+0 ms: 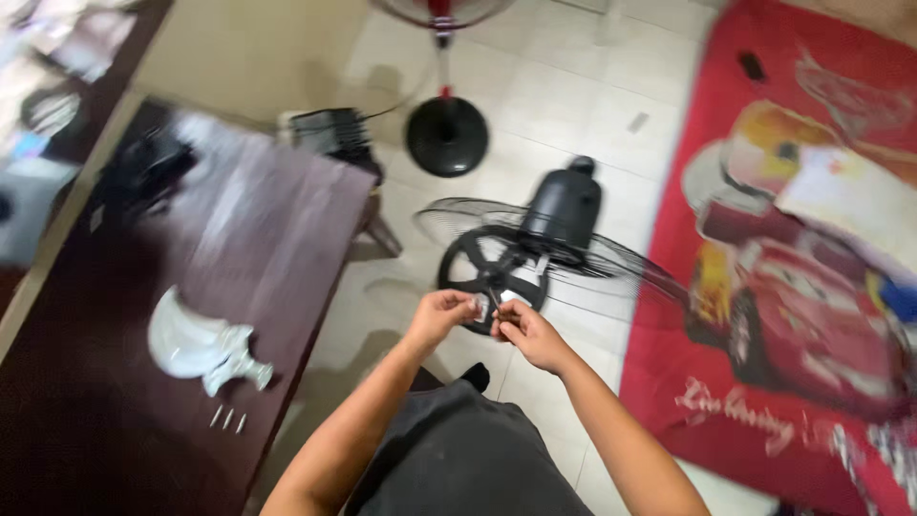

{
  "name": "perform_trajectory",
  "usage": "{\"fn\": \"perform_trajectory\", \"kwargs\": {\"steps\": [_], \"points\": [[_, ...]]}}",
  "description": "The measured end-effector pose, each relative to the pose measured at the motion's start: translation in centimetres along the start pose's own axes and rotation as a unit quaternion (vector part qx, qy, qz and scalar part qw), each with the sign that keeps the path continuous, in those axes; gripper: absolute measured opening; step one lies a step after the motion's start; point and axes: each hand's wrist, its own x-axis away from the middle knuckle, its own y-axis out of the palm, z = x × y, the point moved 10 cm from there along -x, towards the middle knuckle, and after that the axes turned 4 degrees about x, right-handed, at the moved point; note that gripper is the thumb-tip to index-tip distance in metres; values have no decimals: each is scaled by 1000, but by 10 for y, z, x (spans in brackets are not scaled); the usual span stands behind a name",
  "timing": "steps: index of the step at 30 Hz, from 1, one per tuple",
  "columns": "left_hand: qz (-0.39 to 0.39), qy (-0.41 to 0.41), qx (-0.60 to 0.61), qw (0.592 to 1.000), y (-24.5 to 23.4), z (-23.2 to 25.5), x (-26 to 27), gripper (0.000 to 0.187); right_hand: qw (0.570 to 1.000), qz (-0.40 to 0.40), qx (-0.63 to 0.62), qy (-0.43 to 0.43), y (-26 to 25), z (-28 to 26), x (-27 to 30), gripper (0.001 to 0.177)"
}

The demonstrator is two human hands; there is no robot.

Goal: The person uses a screwdriver to remove screws from the front grill of a standing electric fan. They detach the grill and place it on a nearby table, then continue to remove screws from the fan's motor housing.

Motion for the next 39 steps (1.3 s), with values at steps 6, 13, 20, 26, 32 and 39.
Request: {"fn": "perform_trajectory", "kwargs": {"steps": [6,13,20,26,32,39], "points": [[42,44,-14,998,-49,6,85,20,923,-53,380,-37,83,-44,-36,18],[156,116,47,980,-118,34,190,18,891,-194,392,-124,243,-77,-63,14],[261,146,96,949,-192,31,302,17,873,-269,388,-127,360,-31,-71,14],[299,164,106,934,-246,-7,357,16,851,-312,403,-129,429,15,-67,13],[354,178,111,912,-281,-37,395,15,849,-326,403,-97,476,55,-68,14],[431,173,65,883,-311,-63,402,15,812,-349,427,-192,502,85,-84,15]]}}
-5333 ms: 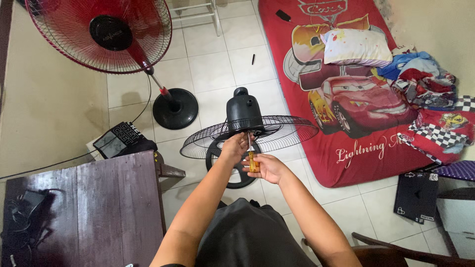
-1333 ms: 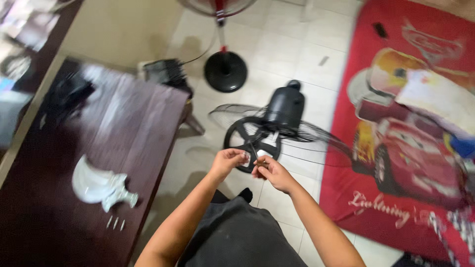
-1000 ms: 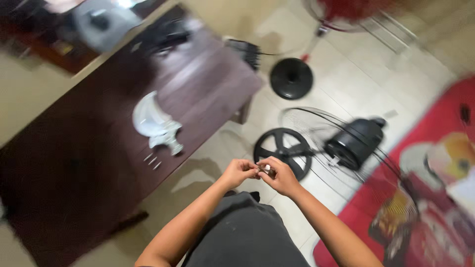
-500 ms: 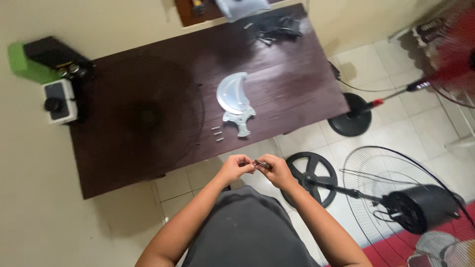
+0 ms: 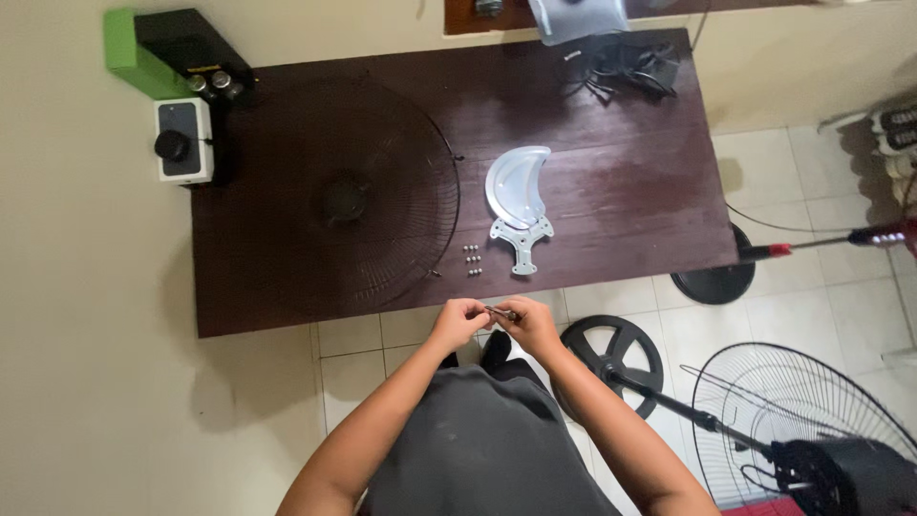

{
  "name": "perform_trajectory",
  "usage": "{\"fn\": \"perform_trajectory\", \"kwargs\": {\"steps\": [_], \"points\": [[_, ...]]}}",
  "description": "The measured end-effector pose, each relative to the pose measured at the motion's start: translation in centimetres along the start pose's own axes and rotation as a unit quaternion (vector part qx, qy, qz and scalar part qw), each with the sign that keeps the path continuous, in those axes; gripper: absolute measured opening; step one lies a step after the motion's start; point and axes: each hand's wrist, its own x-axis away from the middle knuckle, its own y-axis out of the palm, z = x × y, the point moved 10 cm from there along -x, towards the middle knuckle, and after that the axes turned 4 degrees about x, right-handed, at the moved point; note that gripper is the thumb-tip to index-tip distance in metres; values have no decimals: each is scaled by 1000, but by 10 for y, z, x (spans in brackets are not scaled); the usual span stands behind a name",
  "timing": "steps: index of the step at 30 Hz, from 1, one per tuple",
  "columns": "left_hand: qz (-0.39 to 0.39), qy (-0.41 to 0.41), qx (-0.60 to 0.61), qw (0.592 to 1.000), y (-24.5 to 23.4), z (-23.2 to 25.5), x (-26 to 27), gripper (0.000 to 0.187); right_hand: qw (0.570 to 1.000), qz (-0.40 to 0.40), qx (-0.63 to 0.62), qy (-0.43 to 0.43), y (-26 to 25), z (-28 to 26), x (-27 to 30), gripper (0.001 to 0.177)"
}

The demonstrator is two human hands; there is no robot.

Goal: The person uses a screwdriver to remove screws from the front grill of a standing electric fan. They detach the grill and place it on a nearby table, then continue to remove screws from the fan's motor housing.

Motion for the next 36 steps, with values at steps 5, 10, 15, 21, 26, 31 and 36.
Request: {"fn": "perform_trajectory", "kwargs": {"steps": [5,10,15,21,26,31,36], "points": [[31,34,-13,999,-3,-20,-33,27,985,-3,-97,142,20,75,-16,10],[79,40,-153,984,3,-32,-71,39,965,60,-128,219,12,136,-30,10],[77,42,-124,988,24,-40,-103,47,949,56,-101,295,-7,165,-28,13],[117,36,-120,985,29,-47,-112,40,982,119,-49,135,-24,133,-40,16],[127,96,-216,963,21,-28,-81,34,982,73,-23,171,-2,143,-46,16],[109,122,-289,943,8,-4,-44,29,989,31,-4,148,20,142,-49,16],[118,125,-429,887,1,19,-21,26,997,20,62,48,27,119,-60,18]]}}
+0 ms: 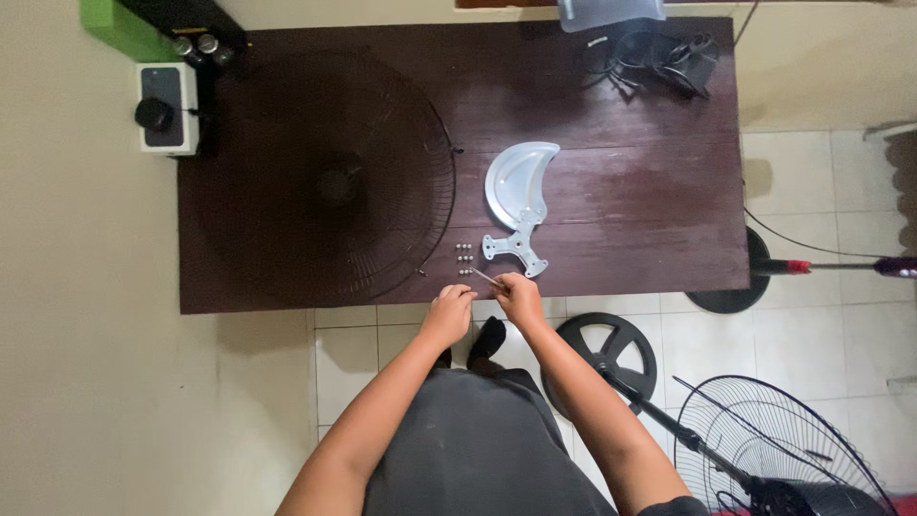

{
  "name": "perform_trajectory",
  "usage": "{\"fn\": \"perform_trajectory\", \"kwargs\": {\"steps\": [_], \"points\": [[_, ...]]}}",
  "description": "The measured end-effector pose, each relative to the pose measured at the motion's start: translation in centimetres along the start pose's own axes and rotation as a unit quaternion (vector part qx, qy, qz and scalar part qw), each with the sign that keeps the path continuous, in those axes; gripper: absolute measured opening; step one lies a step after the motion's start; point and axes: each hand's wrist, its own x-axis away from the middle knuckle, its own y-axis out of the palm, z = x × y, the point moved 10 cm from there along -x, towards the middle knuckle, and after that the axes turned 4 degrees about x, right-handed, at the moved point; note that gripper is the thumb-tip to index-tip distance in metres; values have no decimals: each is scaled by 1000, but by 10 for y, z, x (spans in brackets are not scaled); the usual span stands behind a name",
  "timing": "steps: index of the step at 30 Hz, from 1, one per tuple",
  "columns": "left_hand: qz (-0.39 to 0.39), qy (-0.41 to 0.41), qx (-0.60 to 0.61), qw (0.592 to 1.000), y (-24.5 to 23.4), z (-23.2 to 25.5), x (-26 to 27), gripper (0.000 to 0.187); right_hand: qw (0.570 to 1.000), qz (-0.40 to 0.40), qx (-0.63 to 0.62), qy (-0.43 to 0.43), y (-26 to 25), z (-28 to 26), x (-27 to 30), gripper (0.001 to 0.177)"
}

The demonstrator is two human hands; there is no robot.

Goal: The person uses a screwdriver to remove screws from the front grill of a standing electric fan. They detach the grill and place it on a nearby table, then continue to remove screws from the fan's motor housing.

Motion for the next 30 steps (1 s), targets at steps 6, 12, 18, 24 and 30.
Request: {"fn": "perform_trajectory", "kwargs": {"steps": [6,12,18,24,30], "points": [[-28,37,-53,998,-5,5,1,39,999,-19,38,-24,11,-12,-3,18],[-53,65,-83,993,-3,2,3,48,994,2,108,-4,22,-9,-3,17],[-78,53,-93,991,-1,4,3,51,993,21,113,22,26,-9,0,13],[-87,43,-111,989,4,0,5,51,992,31,116,26,26,-17,2,13],[-83,57,-112,989,9,-3,5,51,994,38,107,8,20,-27,4,22]]}}
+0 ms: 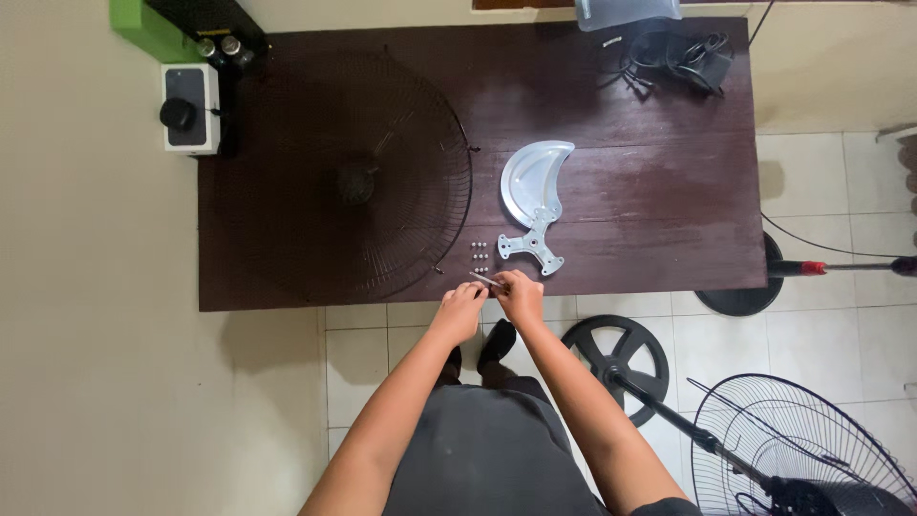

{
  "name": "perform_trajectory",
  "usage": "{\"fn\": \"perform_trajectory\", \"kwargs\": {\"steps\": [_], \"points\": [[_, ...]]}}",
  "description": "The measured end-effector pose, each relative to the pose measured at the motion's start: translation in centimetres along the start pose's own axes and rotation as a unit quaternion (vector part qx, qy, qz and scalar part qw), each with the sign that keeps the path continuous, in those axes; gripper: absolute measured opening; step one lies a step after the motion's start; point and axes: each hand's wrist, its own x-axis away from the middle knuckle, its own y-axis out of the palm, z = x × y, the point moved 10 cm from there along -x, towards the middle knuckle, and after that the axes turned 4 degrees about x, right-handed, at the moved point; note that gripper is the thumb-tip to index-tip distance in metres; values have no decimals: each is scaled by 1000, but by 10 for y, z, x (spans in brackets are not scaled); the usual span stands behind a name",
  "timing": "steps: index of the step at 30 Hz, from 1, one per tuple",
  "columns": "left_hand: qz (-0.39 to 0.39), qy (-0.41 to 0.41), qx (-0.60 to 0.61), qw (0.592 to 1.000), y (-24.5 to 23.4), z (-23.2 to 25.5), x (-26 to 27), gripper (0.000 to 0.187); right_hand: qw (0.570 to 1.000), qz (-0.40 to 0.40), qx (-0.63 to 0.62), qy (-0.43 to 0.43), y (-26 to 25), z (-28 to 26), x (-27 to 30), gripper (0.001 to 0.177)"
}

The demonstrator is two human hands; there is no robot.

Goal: The person uses a screwdriver to remove screws from the front grill of a standing electric fan. They detach the grill and place it on a nearby table, then continue to remove screws from the fan's motor housing.

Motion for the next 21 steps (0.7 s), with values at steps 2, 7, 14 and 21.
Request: {"fn": "perform_trajectory", "kwargs": {"steps": [2,7,14,21], "points": [[3,8,7,1000,-2,1,1,49,1000,2,-28,-8,-4,0,3,28],[19,26,28,999,-17,11,5,44,992,-24,-114,49,-3,26,14,29],[14,132,72,989,-24,63,5,22,969,9,-176,171,-48,80,91,21],[-144,265,67,951,37,161,-10,21,924,131,-222,281,-114,134,192,21]]}}
